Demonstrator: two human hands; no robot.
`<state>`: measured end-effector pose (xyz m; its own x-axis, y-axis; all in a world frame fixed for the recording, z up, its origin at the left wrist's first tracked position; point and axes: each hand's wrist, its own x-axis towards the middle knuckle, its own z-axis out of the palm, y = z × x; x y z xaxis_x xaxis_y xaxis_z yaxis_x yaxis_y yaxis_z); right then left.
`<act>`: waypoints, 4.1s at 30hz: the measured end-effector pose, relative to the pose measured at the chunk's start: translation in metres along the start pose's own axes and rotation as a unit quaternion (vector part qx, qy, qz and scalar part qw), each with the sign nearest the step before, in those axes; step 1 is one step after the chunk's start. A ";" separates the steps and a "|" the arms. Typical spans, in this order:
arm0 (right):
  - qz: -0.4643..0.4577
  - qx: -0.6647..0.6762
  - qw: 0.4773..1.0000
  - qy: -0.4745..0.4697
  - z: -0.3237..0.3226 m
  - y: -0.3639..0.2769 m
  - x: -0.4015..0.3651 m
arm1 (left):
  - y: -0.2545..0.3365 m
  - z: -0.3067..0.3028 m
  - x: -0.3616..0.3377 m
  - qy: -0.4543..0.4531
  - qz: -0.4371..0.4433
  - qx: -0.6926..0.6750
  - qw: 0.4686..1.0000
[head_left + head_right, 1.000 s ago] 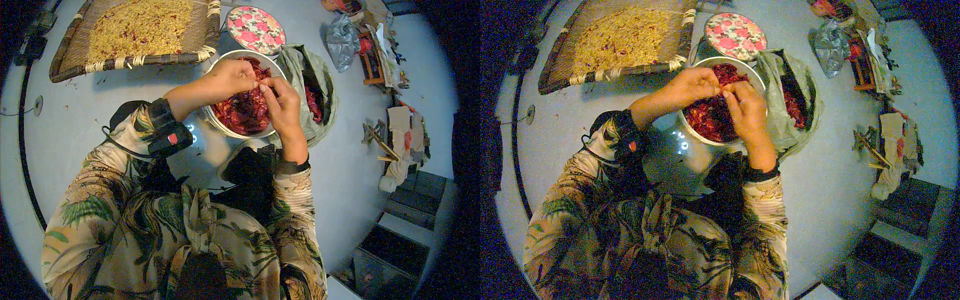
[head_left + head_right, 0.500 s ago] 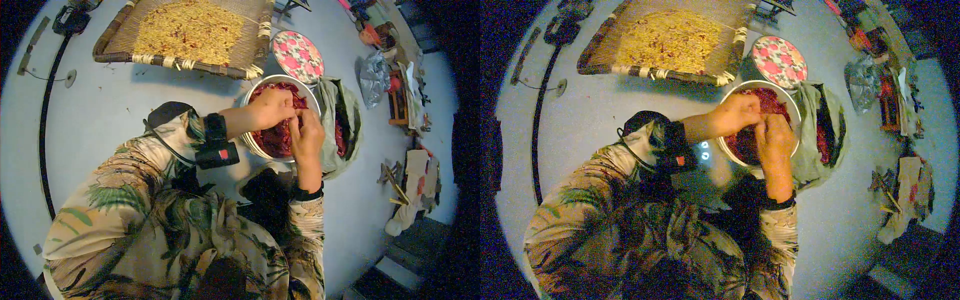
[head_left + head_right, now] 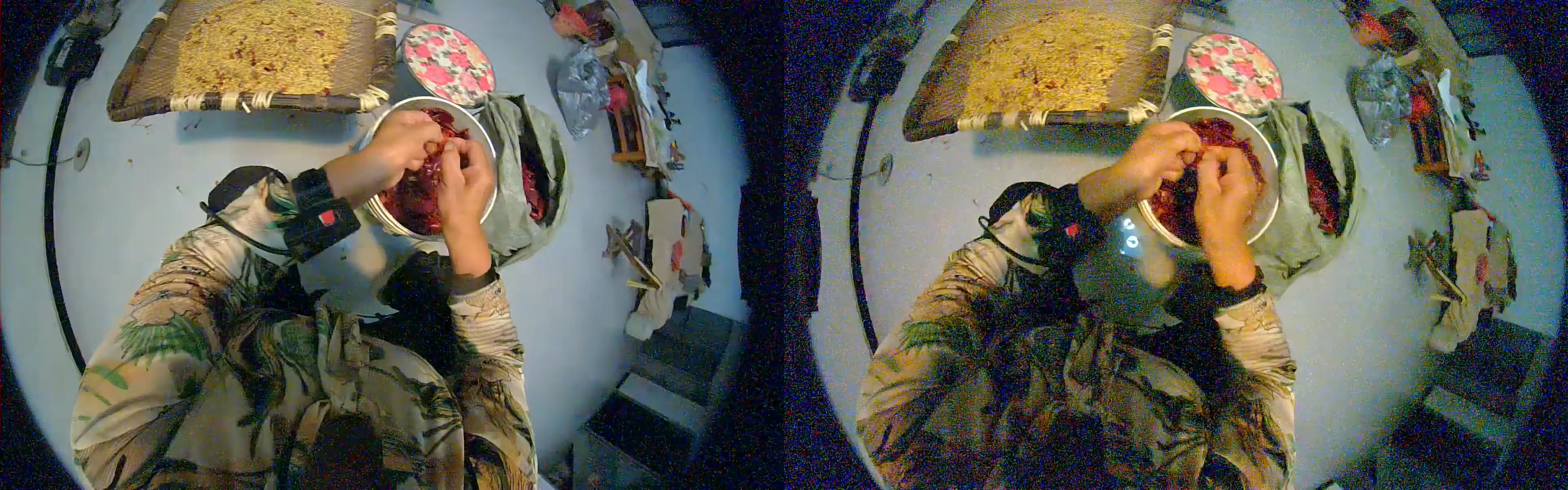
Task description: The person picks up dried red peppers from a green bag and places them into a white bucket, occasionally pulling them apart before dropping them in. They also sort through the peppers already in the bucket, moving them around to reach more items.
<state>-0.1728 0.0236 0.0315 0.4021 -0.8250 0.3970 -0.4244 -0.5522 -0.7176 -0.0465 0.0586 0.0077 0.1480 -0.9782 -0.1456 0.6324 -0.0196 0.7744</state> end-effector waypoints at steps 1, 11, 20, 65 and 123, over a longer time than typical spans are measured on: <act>0.040 0.049 0.998 -0.009 0.000 0.002 0.001 | 0.001 -0.001 0.000 -0.004 -0.020 -0.034 0.999; 0.029 0.178 0.982 -0.054 -0.008 0.018 0.015 | 0.014 0.002 -0.003 -0.021 0.008 -0.006 1.000; -0.054 0.048 0.994 -0.079 -0.022 0.017 0.016 | 0.015 0.006 0.000 -0.022 0.081 0.171 0.982; -0.114 -0.202 0.969 -0.087 -0.021 0.005 0.009 | 0.001 0.004 -0.002 0.026 0.214 0.426 0.879; 0.095 0.042 0.993 -0.048 -0.041 0.058 0.033 | 0.107 -0.132 0.016 0.193 0.143 -0.174 0.955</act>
<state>-0.2175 -0.0402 0.0263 0.3994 -0.8954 0.1967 -0.4327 -0.3733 -0.8206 0.1233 0.0677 0.0069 0.5792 -0.7831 -0.2264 0.7287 0.3728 0.5744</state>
